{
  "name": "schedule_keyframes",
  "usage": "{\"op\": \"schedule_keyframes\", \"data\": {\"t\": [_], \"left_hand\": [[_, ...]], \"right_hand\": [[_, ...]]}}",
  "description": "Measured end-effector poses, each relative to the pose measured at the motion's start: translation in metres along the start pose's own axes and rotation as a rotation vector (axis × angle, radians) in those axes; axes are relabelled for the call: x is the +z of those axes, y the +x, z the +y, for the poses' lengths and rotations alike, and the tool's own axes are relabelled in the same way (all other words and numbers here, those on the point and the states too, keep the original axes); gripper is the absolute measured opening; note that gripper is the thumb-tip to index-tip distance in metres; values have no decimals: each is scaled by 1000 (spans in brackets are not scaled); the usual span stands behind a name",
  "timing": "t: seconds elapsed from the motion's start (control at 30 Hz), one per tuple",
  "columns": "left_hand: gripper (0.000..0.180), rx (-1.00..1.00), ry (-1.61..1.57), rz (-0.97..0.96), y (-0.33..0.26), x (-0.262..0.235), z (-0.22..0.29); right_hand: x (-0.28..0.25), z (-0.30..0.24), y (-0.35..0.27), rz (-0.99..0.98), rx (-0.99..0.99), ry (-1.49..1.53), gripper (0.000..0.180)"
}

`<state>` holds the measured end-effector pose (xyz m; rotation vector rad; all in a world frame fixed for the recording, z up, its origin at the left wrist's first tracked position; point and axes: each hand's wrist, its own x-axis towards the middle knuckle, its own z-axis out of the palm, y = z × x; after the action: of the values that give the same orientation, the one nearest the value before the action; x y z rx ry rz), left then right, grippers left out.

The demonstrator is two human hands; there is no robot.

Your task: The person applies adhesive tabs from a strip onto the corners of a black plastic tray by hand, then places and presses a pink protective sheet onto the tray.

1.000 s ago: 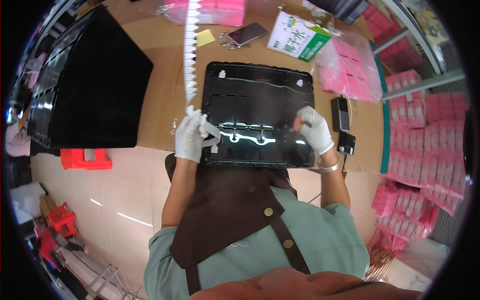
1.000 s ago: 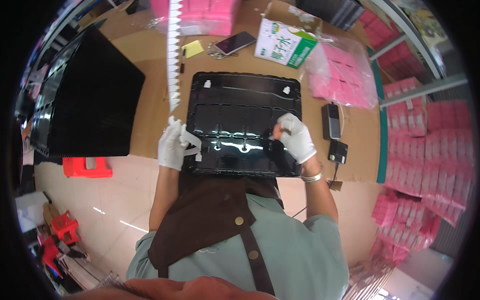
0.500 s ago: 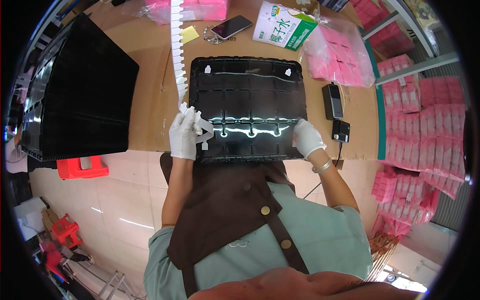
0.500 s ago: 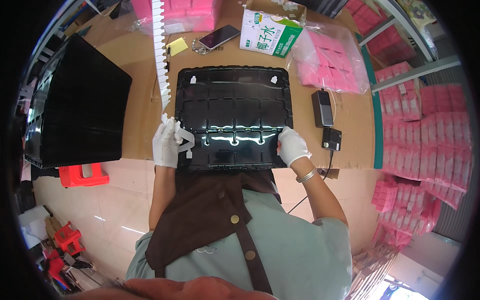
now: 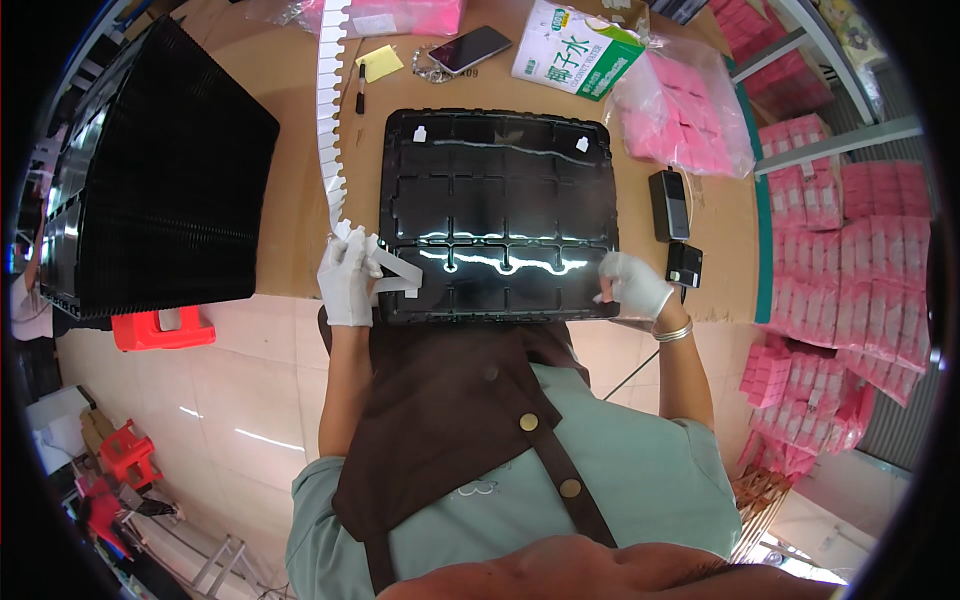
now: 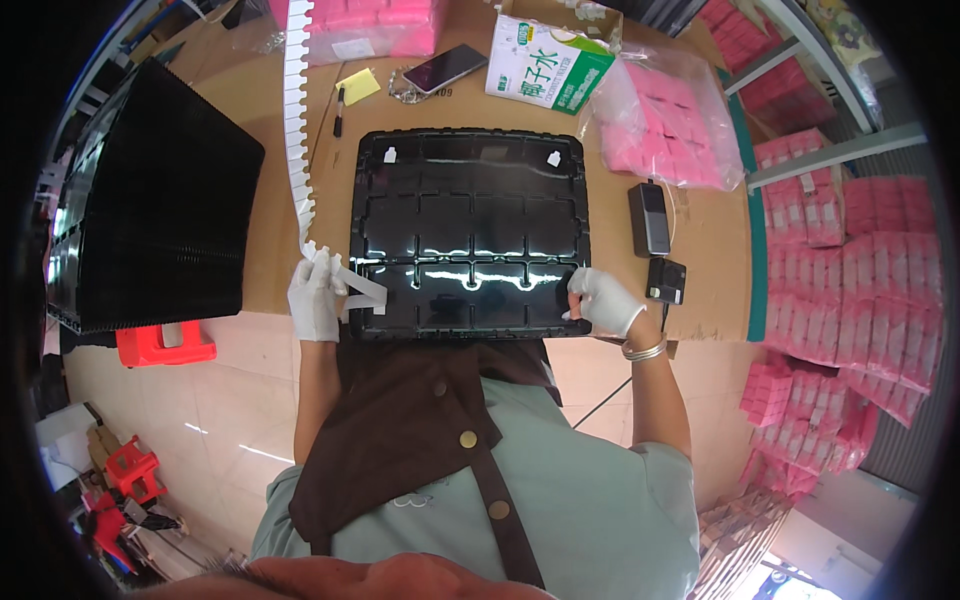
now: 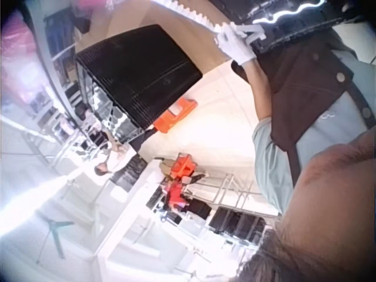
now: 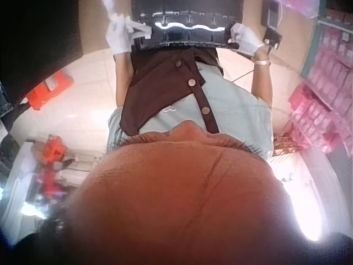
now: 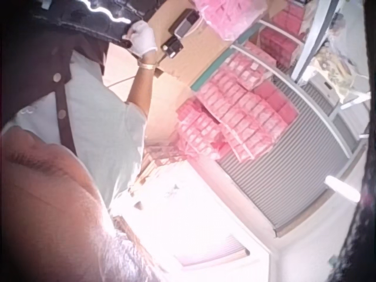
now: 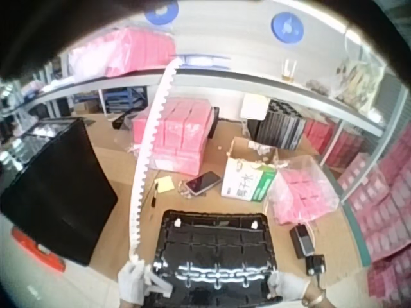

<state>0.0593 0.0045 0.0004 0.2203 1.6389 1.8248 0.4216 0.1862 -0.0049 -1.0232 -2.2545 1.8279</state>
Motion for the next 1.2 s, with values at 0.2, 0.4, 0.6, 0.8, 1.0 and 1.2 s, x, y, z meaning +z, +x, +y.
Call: {"op": "schedule_keyframes", "data": {"t": [0.2, 0.4, 0.6, 0.8, 1.0, 1.2], "left_hand": [[21, 74, 162, -1, 5, -8, -5], [25, 70, 177, -6, 4, -17, -1], [13, 85, 151, 53, 8, -28, -3], [13, 45, 141, 31, 19, -29, -7], [13, 51, 128, 45, 26, -35, -10], [15, 28, 149, 46, 29, -37, -12]], "right_hand": [[-29, -15, 92, 701, 43, -171, 8], [-67, -6, 181, 710, 136, -733, 16], [-83, -10, 183, 519, 164, -638, 11], [-79, -1, 194, 605, 230, -639, 13], [-69, -18, 189, 673, 193, -836, 12], [-80, -19, 183, 406, 238, -788, 15]]}}
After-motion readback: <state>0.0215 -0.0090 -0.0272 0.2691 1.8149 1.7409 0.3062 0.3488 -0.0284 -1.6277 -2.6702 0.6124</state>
